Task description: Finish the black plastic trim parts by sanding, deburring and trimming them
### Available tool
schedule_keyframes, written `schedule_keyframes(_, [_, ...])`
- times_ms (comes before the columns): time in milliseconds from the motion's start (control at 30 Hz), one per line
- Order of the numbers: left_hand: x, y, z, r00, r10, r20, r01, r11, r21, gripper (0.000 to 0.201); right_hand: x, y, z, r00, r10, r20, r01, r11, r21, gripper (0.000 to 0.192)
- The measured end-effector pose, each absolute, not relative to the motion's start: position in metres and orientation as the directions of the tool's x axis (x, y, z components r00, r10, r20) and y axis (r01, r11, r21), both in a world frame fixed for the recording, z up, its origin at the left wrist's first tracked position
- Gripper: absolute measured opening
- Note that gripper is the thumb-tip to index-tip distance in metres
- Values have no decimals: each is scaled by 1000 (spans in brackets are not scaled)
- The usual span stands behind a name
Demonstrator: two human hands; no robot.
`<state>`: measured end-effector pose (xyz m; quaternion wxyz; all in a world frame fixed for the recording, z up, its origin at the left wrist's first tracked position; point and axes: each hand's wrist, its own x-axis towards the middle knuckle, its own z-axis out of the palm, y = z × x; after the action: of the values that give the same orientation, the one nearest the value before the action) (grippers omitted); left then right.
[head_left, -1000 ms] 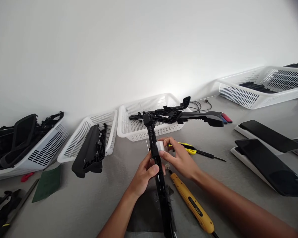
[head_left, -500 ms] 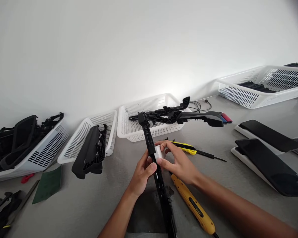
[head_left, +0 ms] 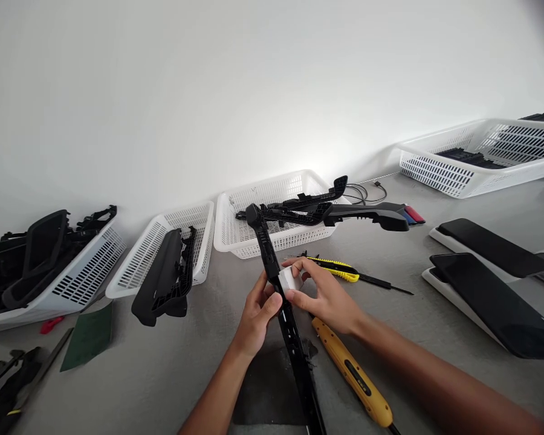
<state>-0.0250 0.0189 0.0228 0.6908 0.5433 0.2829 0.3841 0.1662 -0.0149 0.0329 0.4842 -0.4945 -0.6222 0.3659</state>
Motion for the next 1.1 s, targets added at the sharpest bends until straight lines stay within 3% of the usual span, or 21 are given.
schedule_keyframes(200, [-25,20,21,539,840,60,-264,101,959,59,167,-15,31,-44,961,272,290,273,-917,27])
schedule_keyframes(367, [-25,19,20,503,865,4,-290,164,943,60,170,-12,28,-54,956,288,341,289,-895,25])
schedule_keyframes(667, [-23,19,20,145,985,-96,-299,136,944,42,159,-23,35,-270,830,488,557,548,-625,40])
schedule_keyframes(933, [-26,21,14,97,985,-146,-220,164,962,41,151,-31,39,-426,741,518,612,658,-438,43])
schedule_keyframes(1100, [-31,28,-3,23,987,-161,-258,162,953,33,144,-32,37,-533,699,478,558,714,-422,44])
